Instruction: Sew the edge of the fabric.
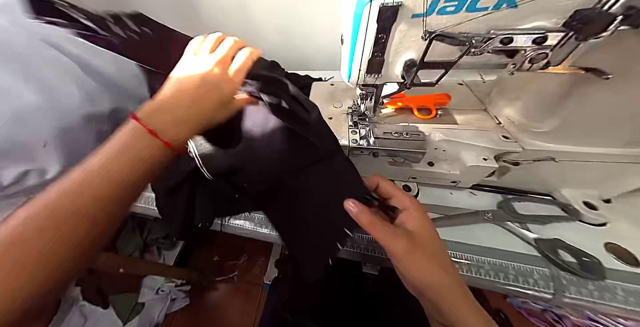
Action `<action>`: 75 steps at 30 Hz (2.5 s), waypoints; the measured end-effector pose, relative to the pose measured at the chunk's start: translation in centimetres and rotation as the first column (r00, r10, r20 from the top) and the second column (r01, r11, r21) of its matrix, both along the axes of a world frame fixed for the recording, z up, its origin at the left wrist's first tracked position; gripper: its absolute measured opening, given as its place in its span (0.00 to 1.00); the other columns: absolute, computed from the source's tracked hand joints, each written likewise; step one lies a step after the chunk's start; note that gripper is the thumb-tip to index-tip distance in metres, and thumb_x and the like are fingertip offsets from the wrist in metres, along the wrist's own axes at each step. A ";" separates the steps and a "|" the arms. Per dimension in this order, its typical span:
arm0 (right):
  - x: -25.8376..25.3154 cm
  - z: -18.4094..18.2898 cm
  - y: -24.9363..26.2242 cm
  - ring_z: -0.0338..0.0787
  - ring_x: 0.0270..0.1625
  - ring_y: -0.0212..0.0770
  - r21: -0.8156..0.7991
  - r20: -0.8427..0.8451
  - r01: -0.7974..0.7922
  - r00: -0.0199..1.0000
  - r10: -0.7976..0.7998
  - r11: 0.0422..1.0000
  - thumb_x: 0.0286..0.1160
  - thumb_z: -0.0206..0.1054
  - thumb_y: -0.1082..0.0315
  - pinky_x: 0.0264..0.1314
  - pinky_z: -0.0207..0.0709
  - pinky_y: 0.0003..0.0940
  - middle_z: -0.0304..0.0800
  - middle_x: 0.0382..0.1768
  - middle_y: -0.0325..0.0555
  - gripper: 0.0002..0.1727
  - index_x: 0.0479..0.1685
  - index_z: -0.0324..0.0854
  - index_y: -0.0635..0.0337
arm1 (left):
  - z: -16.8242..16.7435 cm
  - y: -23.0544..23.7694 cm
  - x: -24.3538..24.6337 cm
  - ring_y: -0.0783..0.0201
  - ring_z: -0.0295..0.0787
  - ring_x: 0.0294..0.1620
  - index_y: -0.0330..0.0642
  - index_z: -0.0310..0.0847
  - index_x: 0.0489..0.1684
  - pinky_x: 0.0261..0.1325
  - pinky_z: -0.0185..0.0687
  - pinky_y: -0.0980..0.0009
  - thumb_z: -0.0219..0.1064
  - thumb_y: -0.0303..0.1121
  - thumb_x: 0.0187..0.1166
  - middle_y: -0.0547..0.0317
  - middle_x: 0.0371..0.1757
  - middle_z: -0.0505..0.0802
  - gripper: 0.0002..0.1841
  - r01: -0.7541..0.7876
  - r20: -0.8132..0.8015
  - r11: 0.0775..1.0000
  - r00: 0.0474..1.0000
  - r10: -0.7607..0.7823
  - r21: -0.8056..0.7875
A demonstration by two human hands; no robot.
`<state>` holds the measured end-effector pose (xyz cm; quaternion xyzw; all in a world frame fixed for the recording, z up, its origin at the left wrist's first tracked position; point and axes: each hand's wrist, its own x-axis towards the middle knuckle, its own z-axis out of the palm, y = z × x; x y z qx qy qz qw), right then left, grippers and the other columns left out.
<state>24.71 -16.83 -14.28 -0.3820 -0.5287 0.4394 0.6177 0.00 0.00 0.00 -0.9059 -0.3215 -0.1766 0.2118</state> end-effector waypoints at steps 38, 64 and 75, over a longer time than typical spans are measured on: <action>-0.7 -3.9 -2.2 0.91 0.42 0.18 0.136 0.187 0.180 0.961 -0.204 0.974 0.81 0.66 0.69 0.49 0.86 0.14 0.95 0.39 0.30 0.08 0.45 0.90 0.61 | -18.3 -16.1 6.8 0.79 0.90 0.48 0.38 0.92 0.47 0.55 0.86 0.82 0.62 0.28 0.86 0.63 0.45 0.95 0.11 0.335 0.898 0.887 0.405 0.169 -0.318; 0.8 -4.5 -1.7 0.95 0.44 0.26 -0.111 -0.449 0.101 0.883 -0.141 0.989 0.68 0.78 0.65 0.53 0.90 0.24 0.96 0.38 0.33 0.04 0.38 0.95 0.43 | -17.0 -17.0 1.4 0.76 0.92 0.56 0.50 0.93 0.51 0.62 0.88 0.79 0.67 0.36 0.86 0.70 0.51 0.97 0.09 0.462 0.869 0.827 0.492 0.062 -0.320; 3.2 -5.5 0.0 0.89 0.44 0.17 0.205 0.087 0.086 0.991 -0.106 0.975 0.84 0.66 0.57 0.51 0.82 0.12 0.91 0.42 0.19 0.08 0.55 0.86 0.38 | -14.5 -12.8 0.4 0.81 0.92 0.44 0.51 0.88 0.69 0.50 0.87 0.84 0.69 0.38 0.83 0.71 0.47 0.98 0.17 0.727 0.847 0.435 0.464 0.261 -0.532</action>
